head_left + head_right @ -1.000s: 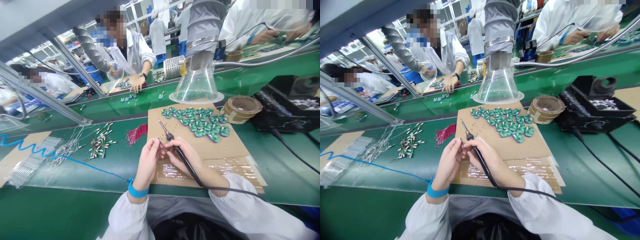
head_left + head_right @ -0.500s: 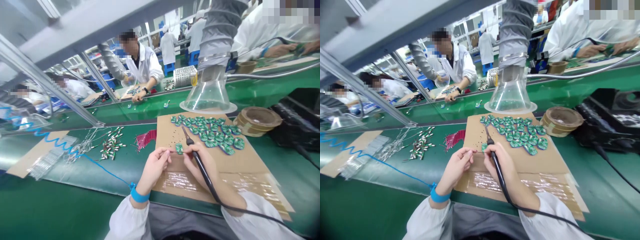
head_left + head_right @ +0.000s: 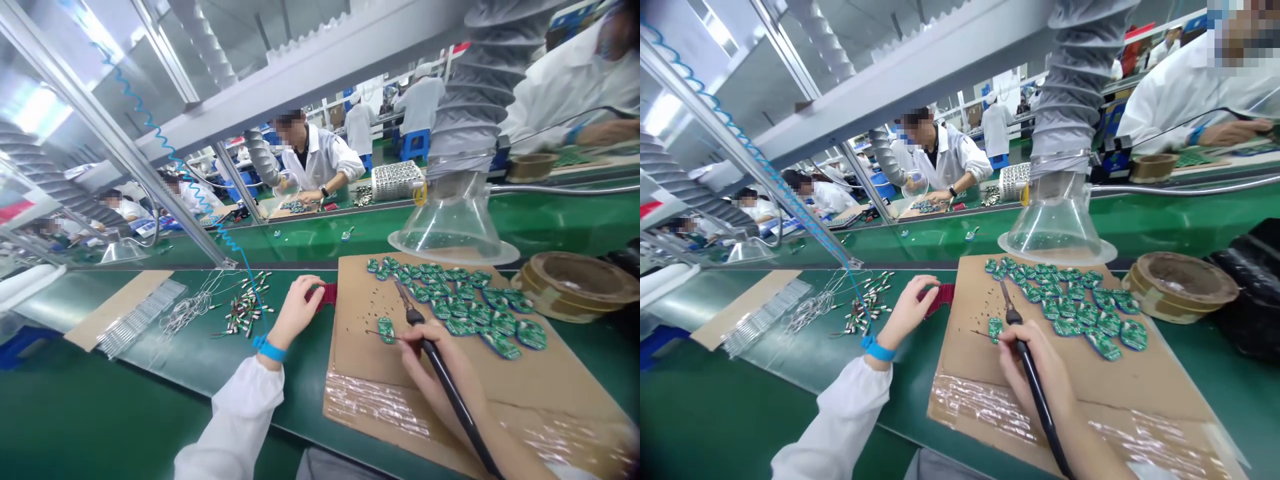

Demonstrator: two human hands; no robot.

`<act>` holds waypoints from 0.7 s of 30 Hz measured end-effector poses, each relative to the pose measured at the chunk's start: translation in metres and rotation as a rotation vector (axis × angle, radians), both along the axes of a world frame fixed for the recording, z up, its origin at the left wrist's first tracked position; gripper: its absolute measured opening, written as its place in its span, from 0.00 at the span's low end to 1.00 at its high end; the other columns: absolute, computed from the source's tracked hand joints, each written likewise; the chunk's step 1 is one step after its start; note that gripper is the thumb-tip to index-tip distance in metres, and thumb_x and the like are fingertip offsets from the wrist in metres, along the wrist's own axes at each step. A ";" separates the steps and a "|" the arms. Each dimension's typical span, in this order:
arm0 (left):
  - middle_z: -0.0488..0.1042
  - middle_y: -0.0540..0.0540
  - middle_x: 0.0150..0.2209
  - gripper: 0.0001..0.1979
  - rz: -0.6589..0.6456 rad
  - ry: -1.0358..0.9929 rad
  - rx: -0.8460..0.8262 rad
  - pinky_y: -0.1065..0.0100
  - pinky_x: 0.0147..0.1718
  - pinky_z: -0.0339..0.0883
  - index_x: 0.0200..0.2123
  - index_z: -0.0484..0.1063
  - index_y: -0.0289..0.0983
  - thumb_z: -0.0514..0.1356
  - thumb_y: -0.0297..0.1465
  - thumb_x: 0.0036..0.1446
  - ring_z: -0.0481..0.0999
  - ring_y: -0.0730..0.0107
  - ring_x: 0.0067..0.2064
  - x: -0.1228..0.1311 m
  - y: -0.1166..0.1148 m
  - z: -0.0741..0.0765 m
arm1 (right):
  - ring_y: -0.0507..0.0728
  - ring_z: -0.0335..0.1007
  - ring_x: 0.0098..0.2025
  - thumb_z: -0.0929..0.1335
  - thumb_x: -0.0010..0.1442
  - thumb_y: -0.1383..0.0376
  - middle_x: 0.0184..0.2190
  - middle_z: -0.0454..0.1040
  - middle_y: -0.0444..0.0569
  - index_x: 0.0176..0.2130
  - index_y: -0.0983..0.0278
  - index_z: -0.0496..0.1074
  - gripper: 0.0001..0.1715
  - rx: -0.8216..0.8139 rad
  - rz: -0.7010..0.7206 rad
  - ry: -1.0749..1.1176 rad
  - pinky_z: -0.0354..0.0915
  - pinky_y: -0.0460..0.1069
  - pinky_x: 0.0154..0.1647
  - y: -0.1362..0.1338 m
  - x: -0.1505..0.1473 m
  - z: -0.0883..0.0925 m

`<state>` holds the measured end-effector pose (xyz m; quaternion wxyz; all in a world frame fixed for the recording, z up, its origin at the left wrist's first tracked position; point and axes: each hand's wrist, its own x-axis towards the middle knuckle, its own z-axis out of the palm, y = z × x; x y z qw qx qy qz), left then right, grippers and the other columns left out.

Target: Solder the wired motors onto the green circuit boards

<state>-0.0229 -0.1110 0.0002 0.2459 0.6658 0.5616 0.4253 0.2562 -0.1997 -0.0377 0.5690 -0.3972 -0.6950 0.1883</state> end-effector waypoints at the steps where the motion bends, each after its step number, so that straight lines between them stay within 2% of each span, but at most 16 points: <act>1: 0.76 0.41 0.48 0.08 -0.010 0.011 -0.007 0.56 0.61 0.59 0.41 0.79 0.39 0.64 0.35 0.60 0.71 0.55 0.55 -0.002 0.002 0.000 | 0.54 0.71 0.29 0.68 0.63 0.71 0.33 0.67 0.44 0.43 0.57 0.66 0.11 -0.005 -0.004 -0.002 0.67 0.49 0.29 0.000 0.000 -0.001; 5: 0.76 0.43 0.39 0.10 -0.032 0.017 -0.064 0.61 0.49 0.67 0.37 0.78 0.37 0.63 0.38 0.61 0.74 0.61 0.42 -0.019 0.018 0.011 | 0.56 0.73 0.31 0.68 0.63 0.71 0.33 0.69 0.45 0.43 0.57 0.67 0.11 -0.023 -0.003 -0.016 0.68 0.50 0.30 0.001 -0.002 -0.004; 7: 0.75 0.45 0.34 0.11 -0.124 0.015 -0.129 0.65 0.41 0.69 0.37 0.78 0.36 0.62 0.39 0.62 0.73 0.66 0.35 -0.020 0.018 0.017 | 0.57 0.73 0.32 0.69 0.63 0.71 0.34 0.70 0.46 0.44 0.56 0.67 0.12 -0.024 -0.009 -0.010 0.68 0.50 0.30 0.001 -0.002 -0.003; 9: 0.77 0.45 0.35 0.12 -0.283 0.004 -0.212 0.67 0.36 0.70 0.43 0.79 0.37 0.64 0.38 0.61 0.73 0.69 0.32 -0.005 0.008 0.016 | 0.58 0.73 0.32 0.70 0.62 0.71 0.34 0.70 0.47 0.44 0.56 0.68 0.12 -0.021 -0.040 0.024 0.67 0.51 0.29 0.001 -0.002 -0.002; 12: 0.78 0.41 0.47 0.24 -0.562 -0.136 -0.307 0.66 0.41 0.72 0.55 0.75 0.40 0.70 0.36 0.56 0.77 0.67 0.39 0.036 -0.016 0.003 | 0.58 0.73 0.32 0.71 0.61 0.70 0.33 0.70 0.47 0.43 0.56 0.68 0.13 -0.044 -0.101 0.086 0.67 0.51 0.29 0.000 -0.003 0.000; 13: 0.78 0.40 0.47 0.21 -0.610 -0.218 -0.326 0.66 0.43 0.71 0.54 0.76 0.40 0.69 0.36 0.57 0.78 0.66 0.41 0.050 -0.023 -0.003 | 0.58 0.73 0.33 0.71 0.61 0.70 0.33 0.70 0.47 0.43 0.56 0.68 0.12 -0.059 -0.113 0.099 0.67 0.51 0.29 0.000 -0.004 0.000; 16: 0.79 0.43 0.38 0.11 -0.596 -0.416 -0.378 0.67 0.41 0.71 0.44 0.80 0.38 0.66 0.37 0.61 0.78 0.68 0.37 0.083 -0.034 -0.015 | 0.56 0.71 0.31 0.70 0.62 0.71 0.33 0.69 0.46 0.42 0.56 0.67 0.11 -0.095 -0.138 0.110 0.66 0.49 0.26 0.001 -0.007 0.000; 18: 0.78 0.45 0.34 0.09 -0.559 -0.497 -0.421 0.68 0.37 0.71 0.39 0.80 0.37 0.68 0.36 0.60 0.77 0.70 0.33 0.094 -0.033 -0.020 | 0.55 0.71 0.30 0.69 0.63 0.72 0.32 0.68 0.45 0.41 0.56 0.66 0.11 -0.106 -0.153 0.106 0.65 0.48 0.26 0.003 -0.008 0.000; 21: 0.80 0.45 0.33 0.09 -0.567 -0.636 -0.518 0.68 0.39 0.72 0.38 0.79 0.36 0.72 0.34 0.55 0.79 0.70 0.34 0.099 -0.028 -0.025 | 0.54 0.72 0.31 0.68 0.63 0.72 0.33 0.68 0.44 0.41 0.56 0.66 0.11 -0.125 -0.169 0.092 0.65 0.47 0.26 0.005 -0.009 0.000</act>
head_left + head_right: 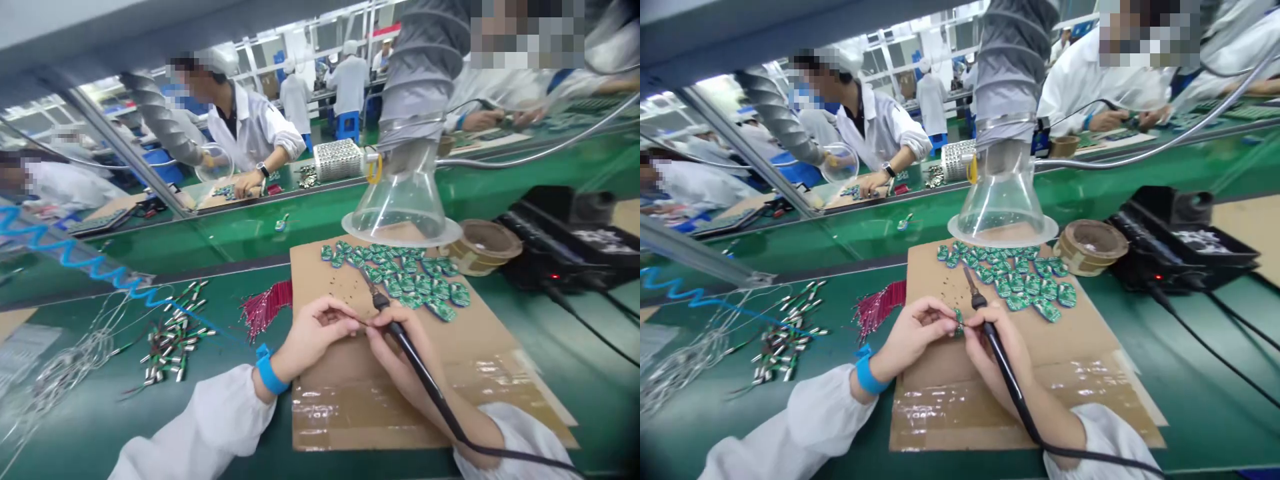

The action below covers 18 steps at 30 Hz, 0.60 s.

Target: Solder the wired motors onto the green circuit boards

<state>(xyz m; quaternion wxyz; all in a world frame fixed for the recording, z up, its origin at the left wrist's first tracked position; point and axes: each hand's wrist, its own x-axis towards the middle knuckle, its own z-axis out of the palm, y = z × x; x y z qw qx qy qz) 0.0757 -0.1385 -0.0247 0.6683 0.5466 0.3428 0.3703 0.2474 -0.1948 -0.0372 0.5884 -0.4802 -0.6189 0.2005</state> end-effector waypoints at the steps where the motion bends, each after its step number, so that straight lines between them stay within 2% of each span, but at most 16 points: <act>1: 0.80 0.45 0.34 0.10 -0.012 -0.031 -0.042 0.68 0.40 0.72 0.38 0.79 0.36 0.72 0.33 0.54 0.79 0.70 0.35 0.000 0.001 -0.002 | 0.54 0.72 0.31 0.68 0.63 0.72 0.33 0.68 0.44 0.41 0.56 0.66 0.11 -0.005 -0.003 -0.002 0.66 0.46 0.26 0.000 -0.001 0.000; 5: 0.80 0.45 0.33 0.08 -0.025 -0.088 -0.120 0.69 0.39 0.71 0.37 0.80 0.36 0.71 0.33 0.56 0.77 0.73 0.34 0.000 0.003 -0.009 | 0.52 0.71 0.28 0.68 0.63 0.73 0.32 0.68 0.43 0.41 0.56 0.66 0.12 -0.004 -0.016 0.009 0.66 0.45 0.24 0.001 -0.006 0.000; 9: 0.78 0.43 0.43 0.07 0.073 -0.127 -0.009 0.67 0.45 0.72 0.36 0.78 0.36 0.68 0.34 0.60 0.77 0.69 0.42 -0.007 0.010 -0.007 | 0.53 0.72 0.27 0.68 0.62 0.73 0.31 0.69 0.43 0.42 0.56 0.66 0.13 0.008 0.038 -0.054 0.67 0.45 0.24 0.003 -0.003 0.002; 11: 0.78 0.43 0.44 0.08 0.099 -0.122 -0.002 0.64 0.46 0.73 0.37 0.76 0.37 0.65 0.36 0.63 0.78 0.68 0.42 -0.015 0.017 -0.004 | 0.54 0.73 0.29 0.69 0.62 0.73 0.32 0.71 0.44 0.43 0.56 0.67 0.13 -0.001 0.055 -0.119 0.69 0.47 0.27 0.005 0.006 0.004; 15: 0.77 0.47 0.31 0.11 -0.008 0.150 0.034 0.71 0.33 0.70 0.41 0.74 0.37 0.62 0.39 0.66 0.75 0.74 0.29 -0.032 0.028 -0.001 | 0.56 0.77 0.37 0.69 0.65 0.69 0.37 0.76 0.46 0.47 0.56 0.69 0.11 -0.137 0.043 -0.163 0.73 0.51 0.39 0.005 0.030 0.005; 18: 0.78 0.47 0.31 0.13 -0.087 0.383 0.114 0.73 0.29 0.67 0.46 0.76 0.37 0.63 0.40 0.65 0.75 0.73 0.29 -0.039 0.028 -0.002 | 0.56 0.78 0.37 0.68 0.68 0.67 0.37 0.78 0.47 0.55 0.57 0.66 0.17 -0.220 0.095 -0.033 0.74 0.54 0.42 0.003 0.043 0.002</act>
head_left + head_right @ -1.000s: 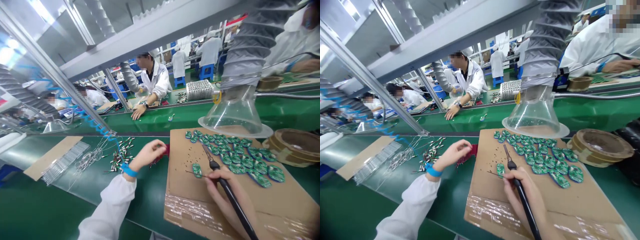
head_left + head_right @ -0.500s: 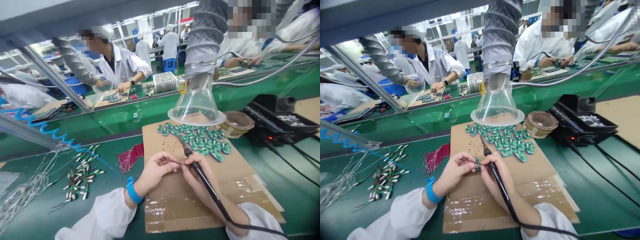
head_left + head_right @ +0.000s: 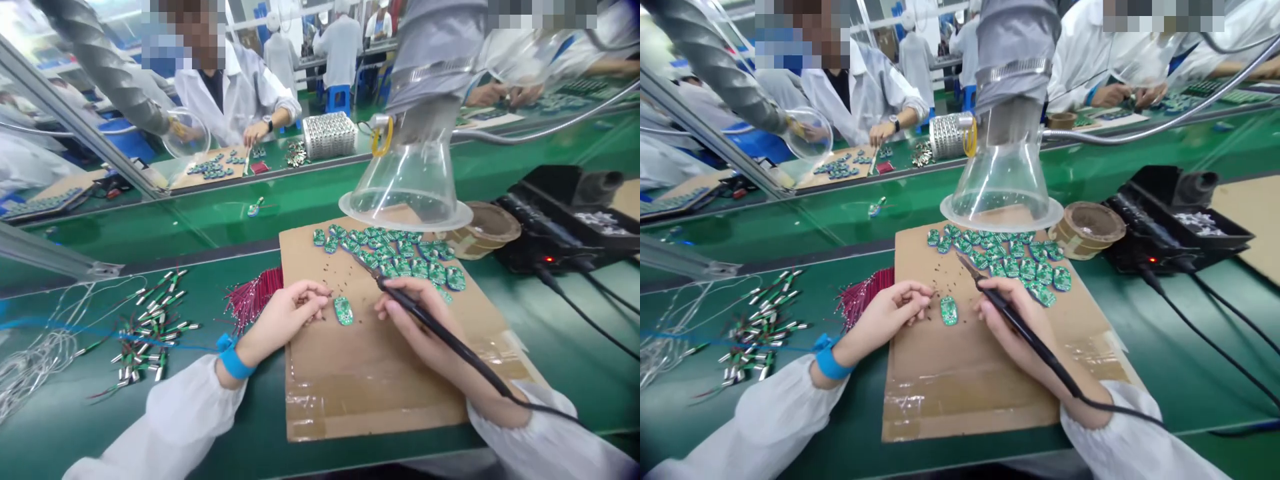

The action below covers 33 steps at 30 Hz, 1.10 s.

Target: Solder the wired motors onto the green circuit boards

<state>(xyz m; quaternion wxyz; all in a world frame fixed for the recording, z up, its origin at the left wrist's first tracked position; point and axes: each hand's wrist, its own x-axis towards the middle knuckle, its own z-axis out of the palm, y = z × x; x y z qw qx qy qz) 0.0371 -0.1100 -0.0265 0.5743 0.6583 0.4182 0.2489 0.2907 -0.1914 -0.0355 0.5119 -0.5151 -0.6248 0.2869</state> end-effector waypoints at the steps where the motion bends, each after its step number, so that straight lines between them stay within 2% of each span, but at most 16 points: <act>1: 0.79 0.46 0.32 0.13 -0.019 0.064 0.030 0.72 0.29 0.68 0.47 0.77 0.38 0.62 0.40 0.65 0.77 0.72 0.30 -0.001 -0.001 0.000 | 0.56 0.78 0.36 0.68 0.68 0.67 0.36 0.78 0.47 0.57 0.57 0.64 0.19 -0.002 0.016 0.046 0.74 0.54 0.41 -0.001 0.002 -0.002; 5: 0.82 0.47 0.37 0.13 -0.125 0.280 0.197 0.69 0.34 0.71 0.49 0.79 0.41 0.60 0.39 0.66 0.79 0.69 0.34 -0.003 -0.001 0.003 | 0.55 0.79 0.33 0.69 0.68 0.68 0.34 0.79 0.46 0.56 0.57 0.64 0.18 -0.020 0.038 0.144 0.76 0.51 0.36 -0.006 0.003 -0.006; 8: 0.80 0.51 0.34 0.09 -0.216 0.360 0.324 0.70 0.32 0.68 0.44 0.79 0.42 0.59 0.35 0.66 0.76 0.72 0.32 -0.004 0.001 0.004 | 0.53 0.78 0.30 0.70 0.67 0.67 0.32 0.78 0.45 0.53 0.57 0.68 0.15 -0.055 -0.021 0.179 0.75 0.49 0.31 -0.008 0.003 -0.005; 11: 0.76 0.54 0.28 0.06 -0.227 0.384 0.393 0.72 0.28 0.63 0.37 0.76 0.40 0.60 0.31 0.65 0.71 0.76 0.27 -0.003 0.000 0.003 | 0.53 0.74 0.28 0.71 0.66 0.64 0.30 0.76 0.44 0.48 0.57 0.71 0.10 -0.046 -0.103 0.209 0.73 0.49 0.28 -0.007 0.004 -0.004; 13: 0.74 0.55 0.27 0.06 -0.222 0.383 0.412 0.72 0.28 0.61 0.35 0.75 0.39 0.60 0.32 0.66 0.69 0.77 0.26 -0.002 -0.002 0.003 | 0.53 0.72 0.26 0.71 0.66 0.62 0.28 0.74 0.44 0.44 0.57 0.72 0.06 -0.026 -0.140 0.236 0.70 0.50 0.26 -0.006 0.006 -0.005; 16: 0.73 0.55 0.29 0.08 -0.231 0.369 0.430 0.72 0.29 0.61 0.36 0.74 0.40 0.59 0.35 0.68 0.69 0.77 0.28 -0.001 -0.006 0.003 | 0.54 0.67 0.23 0.70 0.67 0.59 0.25 0.71 0.44 0.41 0.56 0.73 0.04 0.001 -0.146 0.304 0.65 0.51 0.23 -0.006 0.009 -0.008; 19: 0.72 0.53 0.32 0.06 -0.224 0.330 0.456 0.72 0.30 0.62 0.37 0.73 0.39 0.58 0.32 0.68 0.68 0.77 0.30 -0.001 -0.010 0.004 | 0.55 0.65 0.22 0.70 0.66 0.59 0.23 0.70 0.44 0.38 0.56 0.72 0.05 -0.005 -0.087 0.352 0.60 0.52 0.22 -0.007 0.011 -0.011; 22: 0.69 0.49 0.43 0.04 -0.226 0.289 0.474 0.71 0.32 0.64 0.37 0.73 0.38 0.59 0.29 0.67 0.68 0.79 0.30 -0.001 -0.012 0.003 | 0.55 0.65 0.23 0.70 0.66 0.60 0.23 0.69 0.43 0.38 0.57 0.72 0.04 -0.013 -0.035 0.299 0.60 0.52 0.23 -0.009 0.011 -0.011; 25: 0.68 0.47 0.51 0.04 -0.241 0.260 0.460 0.71 0.30 0.64 0.35 0.71 0.36 0.60 0.27 0.65 0.66 0.82 0.29 0.000 -0.012 0.000 | 0.56 0.67 0.26 0.70 0.66 0.62 0.27 0.72 0.45 0.39 0.57 0.72 0.02 -0.014 -0.002 0.208 0.63 0.53 0.26 -0.010 0.011 -0.009; 33: 0.74 0.50 0.49 0.07 -0.253 0.226 0.457 0.72 0.29 0.62 0.31 0.69 0.36 0.60 0.25 0.63 0.69 0.81 0.31 0.004 -0.011 -0.001 | 0.55 0.70 0.28 0.70 0.64 0.67 0.29 0.72 0.45 0.41 0.57 0.72 0.05 0.003 0.054 0.033 0.64 0.53 0.30 -0.012 0.012 -0.007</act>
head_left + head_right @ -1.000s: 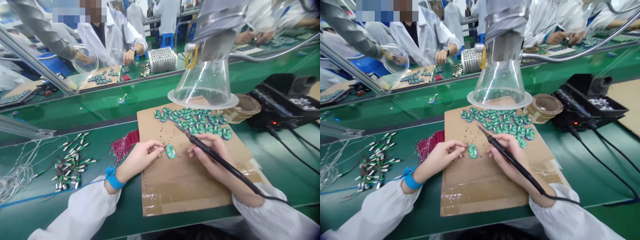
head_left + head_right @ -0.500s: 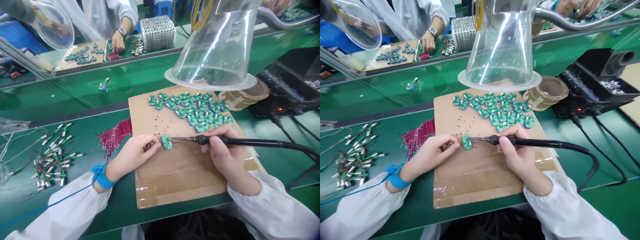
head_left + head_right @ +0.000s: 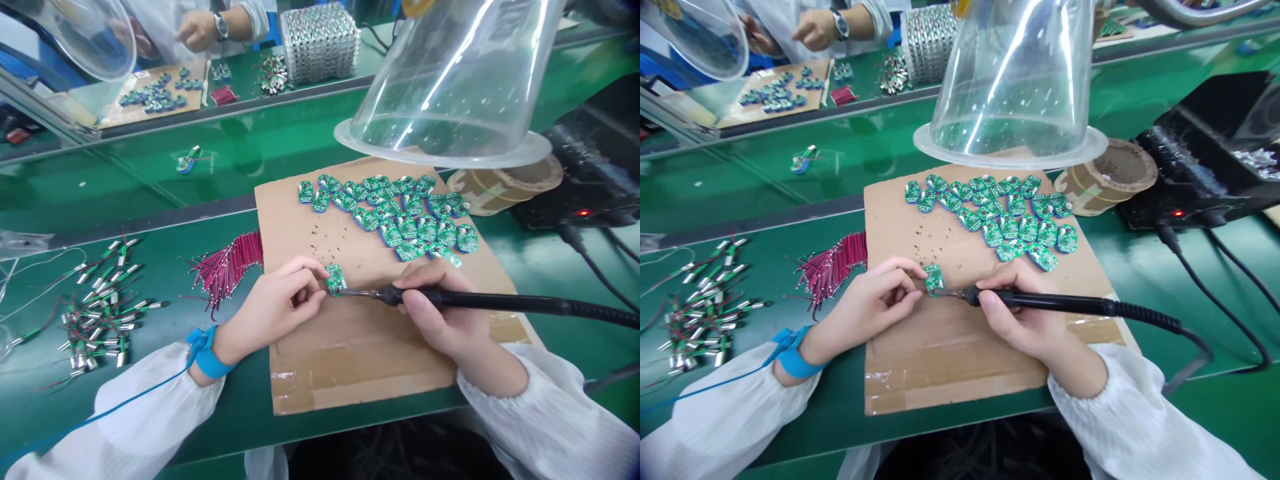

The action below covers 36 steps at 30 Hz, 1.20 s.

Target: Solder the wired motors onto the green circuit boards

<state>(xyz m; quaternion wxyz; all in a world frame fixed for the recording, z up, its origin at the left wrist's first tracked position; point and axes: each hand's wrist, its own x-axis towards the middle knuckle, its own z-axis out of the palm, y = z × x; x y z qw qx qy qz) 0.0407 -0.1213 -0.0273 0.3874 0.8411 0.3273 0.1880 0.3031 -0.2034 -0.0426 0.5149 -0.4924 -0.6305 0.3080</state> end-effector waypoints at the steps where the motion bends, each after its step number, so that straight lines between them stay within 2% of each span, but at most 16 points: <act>1: 0.74 0.50 0.49 0.07 0.001 0.000 -0.001 0.72 0.29 0.62 0.31 0.69 0.36 0.60 0.25 0.63 0.69 0.81 0.31 0.000 0.000 0.000 | 0.55 0.70 0.29 0.70 0.64 0.68 0.29 0.72 0.45 0.41 0.58 0.72 0.06 0.006 0.002 -0.020 0.65 0.53 0.30 0.000 0.000 0.000; 15: 0.75 0.50 0.50 0.07 0.004 0.008 -0.021 0.72 0.28 0.62 0.31 0.69 0.36 0.60 0.24 0.63 0.69 0.81 0.30 0.000 0.003 0.001 | 0.55 0.72 0.31 0.71 0.63 0.67 0.31 0.74 0.44 0.42 0.58 0.73 0.06 0.025 0.007 -0.104 0.65 0.53 0.32 0.000 0.001 0.000; 29: 0.75 0.48 0.50 0.08 -0.018 0.017 -0.008 0.71 0.32 0.65 0.30 0.68 0.36 0.60 0.25 0.64 0.75 0.76 0.37 -0.001 0.005 0.005 | 0.57 0.71 0.28 0.71 0.65 0.63 0.29 0.74 0.46 0.41 0.57 0.72 0.03 -0.025 -0.042 -0.052 0.67 0.54 0.30 -0.001 0.000 -0.002; 36: 0.74 0.48 0.51 0.08 -0.047 0.023 -0.025 0.70 0.33 0.65 0.31 0.70 0.36 0.60 0.25 0.65 0.74 0.76 0.37 -0.002 0.007 0.005 | 0.57 0.74 0.33 0.71 0.64 0.65 0.33 0.75 0.46 0.43 0.57 0.73 0.06 0.008 -0.006 -0.101 0.68 0.54 0.33 0.001 0.000 -0.003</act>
